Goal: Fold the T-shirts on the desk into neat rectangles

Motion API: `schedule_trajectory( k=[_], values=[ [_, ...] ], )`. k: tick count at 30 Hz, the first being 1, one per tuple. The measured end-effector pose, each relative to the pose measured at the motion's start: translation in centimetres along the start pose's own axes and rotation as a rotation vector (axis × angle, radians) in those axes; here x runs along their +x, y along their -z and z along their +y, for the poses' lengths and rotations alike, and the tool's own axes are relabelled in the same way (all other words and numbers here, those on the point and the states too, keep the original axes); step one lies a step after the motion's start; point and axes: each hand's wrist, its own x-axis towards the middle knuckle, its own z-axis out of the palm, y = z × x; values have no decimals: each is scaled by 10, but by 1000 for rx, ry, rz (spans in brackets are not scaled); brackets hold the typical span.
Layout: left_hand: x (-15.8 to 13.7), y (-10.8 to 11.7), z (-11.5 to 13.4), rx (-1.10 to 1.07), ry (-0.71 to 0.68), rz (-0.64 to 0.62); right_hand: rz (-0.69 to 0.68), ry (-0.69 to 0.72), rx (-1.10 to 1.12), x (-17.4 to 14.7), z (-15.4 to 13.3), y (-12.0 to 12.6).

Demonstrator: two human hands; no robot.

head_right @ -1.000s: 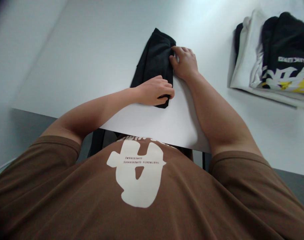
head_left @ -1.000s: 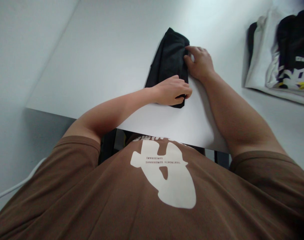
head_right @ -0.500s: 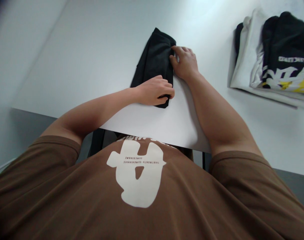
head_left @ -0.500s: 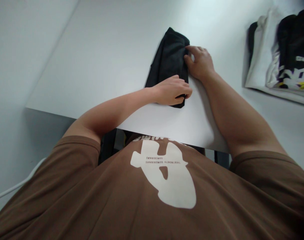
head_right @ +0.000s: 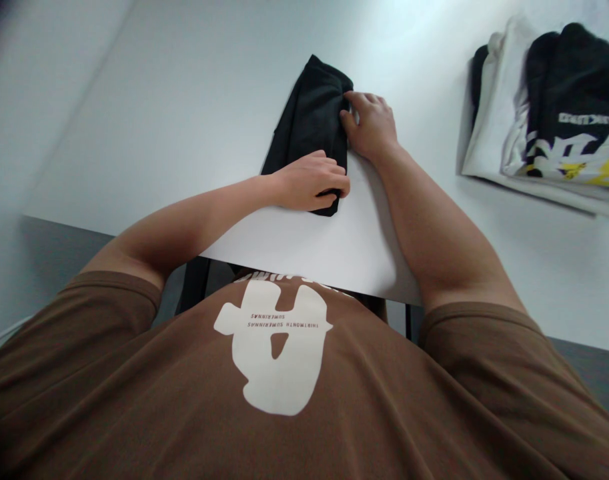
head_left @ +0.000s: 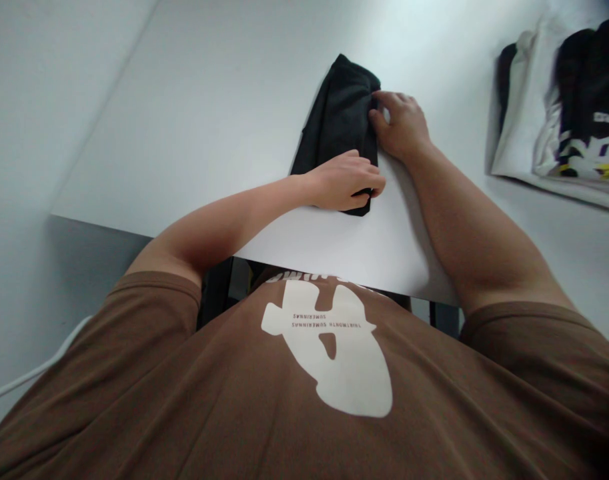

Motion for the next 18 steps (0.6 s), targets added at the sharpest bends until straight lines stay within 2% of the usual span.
schedule_trajectory(
  k=[18],
  values=[
    [0,0,0,8,-8,7,-7,5,-12,0,1,0]
  ],
)
